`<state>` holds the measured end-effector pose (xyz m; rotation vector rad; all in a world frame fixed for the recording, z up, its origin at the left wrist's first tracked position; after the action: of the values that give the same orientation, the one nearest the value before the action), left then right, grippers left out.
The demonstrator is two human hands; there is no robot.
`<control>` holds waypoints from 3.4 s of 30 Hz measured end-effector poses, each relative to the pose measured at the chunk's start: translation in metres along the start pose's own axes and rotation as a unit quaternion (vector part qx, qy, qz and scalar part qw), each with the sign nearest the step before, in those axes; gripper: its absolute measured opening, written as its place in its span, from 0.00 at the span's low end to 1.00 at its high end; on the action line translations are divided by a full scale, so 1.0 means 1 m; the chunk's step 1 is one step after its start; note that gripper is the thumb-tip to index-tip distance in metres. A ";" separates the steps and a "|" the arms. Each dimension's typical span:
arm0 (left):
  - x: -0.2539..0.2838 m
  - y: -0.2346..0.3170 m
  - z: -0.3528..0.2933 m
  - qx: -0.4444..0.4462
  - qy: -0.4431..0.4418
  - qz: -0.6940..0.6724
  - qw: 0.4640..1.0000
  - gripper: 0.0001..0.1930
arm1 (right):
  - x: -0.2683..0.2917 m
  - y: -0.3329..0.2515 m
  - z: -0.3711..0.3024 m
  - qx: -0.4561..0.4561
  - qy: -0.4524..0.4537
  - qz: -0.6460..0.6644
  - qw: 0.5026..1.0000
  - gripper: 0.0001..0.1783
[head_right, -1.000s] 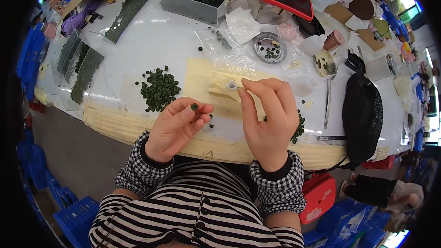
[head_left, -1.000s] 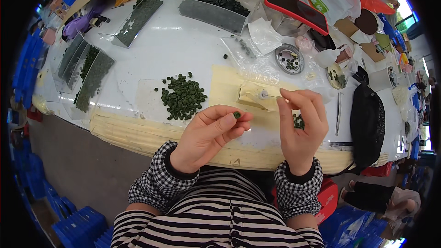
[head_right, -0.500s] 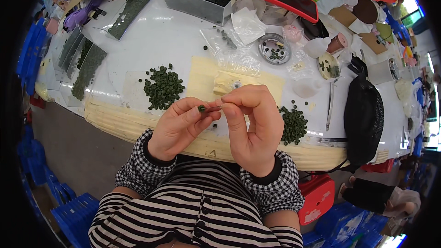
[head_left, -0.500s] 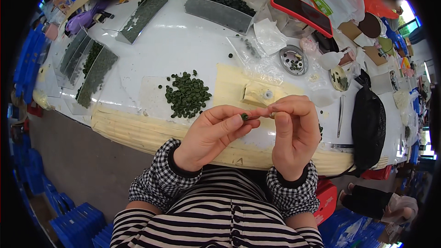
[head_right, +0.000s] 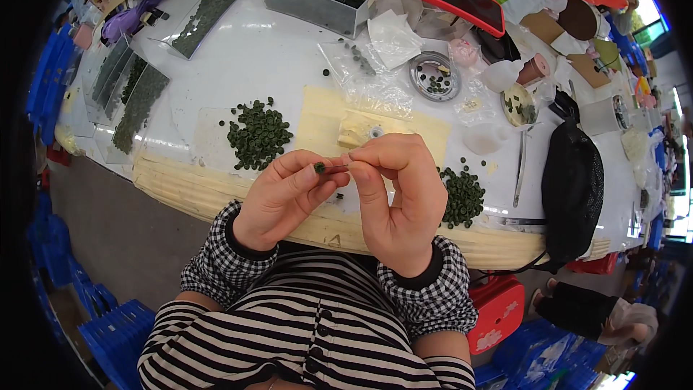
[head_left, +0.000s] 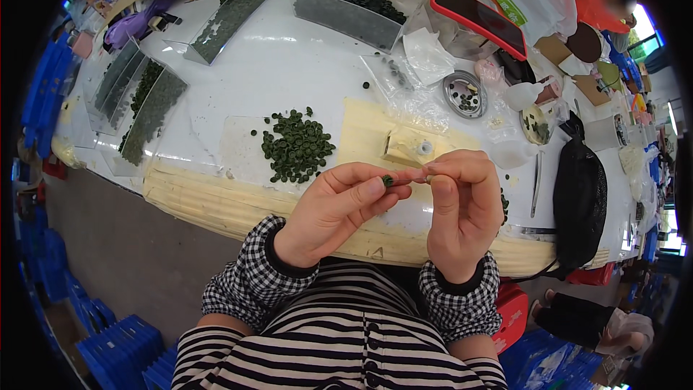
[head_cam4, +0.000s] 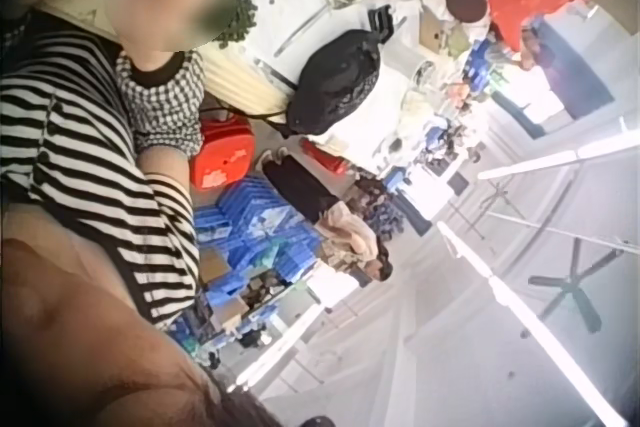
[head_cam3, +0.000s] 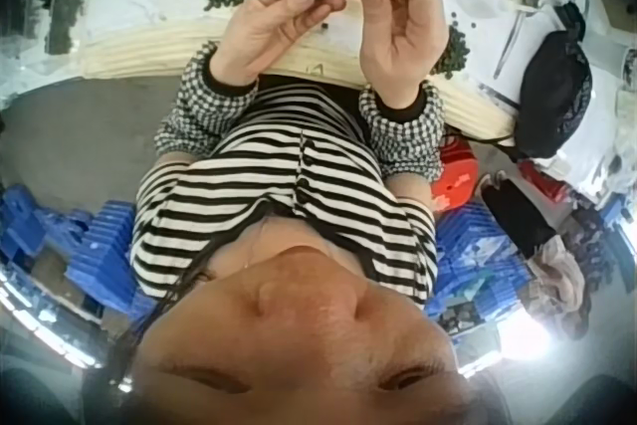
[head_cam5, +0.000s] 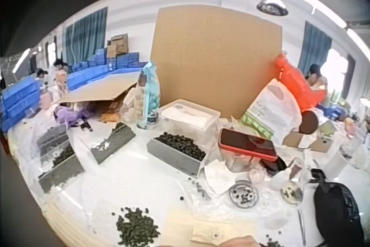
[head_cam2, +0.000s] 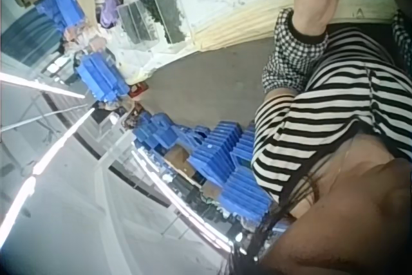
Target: Assembling small green plastic components into a yellow base on a factory workbench.
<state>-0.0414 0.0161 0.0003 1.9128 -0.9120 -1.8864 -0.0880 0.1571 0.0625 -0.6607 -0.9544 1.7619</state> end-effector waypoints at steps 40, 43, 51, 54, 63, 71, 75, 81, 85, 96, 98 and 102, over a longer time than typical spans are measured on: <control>-0.006 0.025 -0.014 -0.312 0.114 0.453 0.827 0.13 | -0.010 -0.003 -0.018 0.028 -0.098 -0.160 0.982 0.21; -0.007 0.025 -0.014 -0.315 0.107 0.462 0.822 0.13 | -0.008 -0.003 -0.018 0.026 -0.100 -0.155 0.983 0.20; -0.010 0.027 -0.016 -0.327 0.106 0.505 0.792 0.13 | -0.006 -0.001 -0.018 0.032 -0.115 -0.142 0.983 0.19; -0.010 0.027 -0.016 -0.330 0.107 0.508 0.788 0.13 | -0.006 0.000 -0.020 0.025 -0.112 -0.133 0.984 0.19; -0.010 0.026 -0.016 -0.330 0.105 0.496 0.796 0.12 | -0.006 0.000 -0.021 0.030 -0.112 -0.130 0.985 0.19; -0.009 0.026 -0.015 -0.302 0.104 0.477 0.819 0.12 | -0.005 -0.001 -0.021 0.048 -0.109 -0.137 0.983 0.20; -0.009 0.026 -0.016 -0.317 0.105 0.492 0.804 0.12 | -0.005 -0.001 -0.022 0.044 -0.109 -0.137 0.984 0.20; -0.014 0.028 -0.017 -0.332 0.091 0.519 0.782 0.11 | -0.004 -0.001 -0.024 0.033 -0.112 -0.125 0.985 0.20; -0.015 0.028 -0.017 -0.337 0.092 0.543 0.763 0.12 | -0.002 0.000 -0.026 0.019 -0.112 -0.119 0.986 0.21; -0.016 0.027 -0.017 -0.330 0.087 0.551 0.762 0.12 | 0.000 -0.001 -0.028 0.006 -0.112 -0.117 0.987 0.21; -0.016 0.026 -0.017 -0.329 0.090 0.550 0.763 0.12 | 0.000 -0.001 -0.028 0.002 -0.111 -0.113 0.987 0.20; -0.015 0.027 -0.016 -0.329 0.078 0.535 0.775 0.12 | 0.000 -0.001 -0.028 -0.001 -0.108 -0.102 0.989 0.21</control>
<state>-0.0314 0.0019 0.0304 0.7712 -0.8300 -1.0648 -0.0651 0.1656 0.0480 -0.3619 -1.1293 1.6716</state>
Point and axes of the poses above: each hand's wrist, its own z-axis towards the middle knuckle, its own x-axis out of the back of the hand, y = z × x, the point moved 4 cm from there along z, towards the middle knuckle, and after that the axes turned 9 degrees about z, right-handed, at the moved point
